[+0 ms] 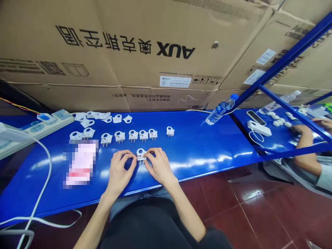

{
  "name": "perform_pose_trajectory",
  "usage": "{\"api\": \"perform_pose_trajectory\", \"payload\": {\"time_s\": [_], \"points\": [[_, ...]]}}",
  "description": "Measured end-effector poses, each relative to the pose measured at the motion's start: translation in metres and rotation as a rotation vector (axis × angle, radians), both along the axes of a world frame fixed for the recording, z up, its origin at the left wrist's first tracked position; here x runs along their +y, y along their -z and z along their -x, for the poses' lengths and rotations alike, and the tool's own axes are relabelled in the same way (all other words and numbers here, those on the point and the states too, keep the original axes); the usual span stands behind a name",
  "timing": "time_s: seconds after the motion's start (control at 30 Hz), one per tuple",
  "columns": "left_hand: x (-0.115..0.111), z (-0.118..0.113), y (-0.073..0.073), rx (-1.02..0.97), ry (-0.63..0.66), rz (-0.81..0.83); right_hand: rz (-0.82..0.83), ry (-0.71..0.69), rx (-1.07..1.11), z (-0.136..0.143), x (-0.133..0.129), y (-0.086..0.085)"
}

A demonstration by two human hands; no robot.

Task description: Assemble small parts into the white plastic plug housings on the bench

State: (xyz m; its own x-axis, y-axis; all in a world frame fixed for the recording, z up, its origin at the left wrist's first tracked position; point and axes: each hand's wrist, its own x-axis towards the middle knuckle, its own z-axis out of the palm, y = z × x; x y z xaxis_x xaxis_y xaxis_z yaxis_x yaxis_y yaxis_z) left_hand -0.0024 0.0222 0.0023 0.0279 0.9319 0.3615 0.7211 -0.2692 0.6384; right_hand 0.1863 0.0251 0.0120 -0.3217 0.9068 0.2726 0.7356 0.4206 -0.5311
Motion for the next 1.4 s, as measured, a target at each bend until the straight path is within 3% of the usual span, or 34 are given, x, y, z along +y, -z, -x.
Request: {"api": "perform_pose_trajectory", "payload": {"time_s": [0.2,0.37,0.5,0.63,0.9,1.2,1.4], "points": [[0.000,0.003,0.004,-0.004,-0.139,-0.009,-0.099,0.156,0.110,-0.013,0.008,0.003],[-0.001,0.002,0.006,0.053,-0.134,0.020,-0.131,0.288,-0.030,-0.047,0.039,-0.007],[-0.002,0.001,0.006,0.084,-0.128,0.028,-0.119,0.312,-0.135,-0.069,0.070,-0.014],[-0.002,0.002,0.007,0.100,-0.128,0.028,-0.092,0.285,-0.168,-0.071,0.087,-0.007],[0.002,0.006,0.012,0.125,-0.108,0.022,-0.054,0.248,-0.192,-0.070,0.087,0.010],[0.001,0.004,0.010,0.121,-0.113,0.026,-0.079,0.250,-0.175,-0.069,0.083,0.006],[-0.001,0.003,0.007,0.112,-0.117,0.038,-0.091,0.189,-0.205,-0.049,0.076,0.002]]}}
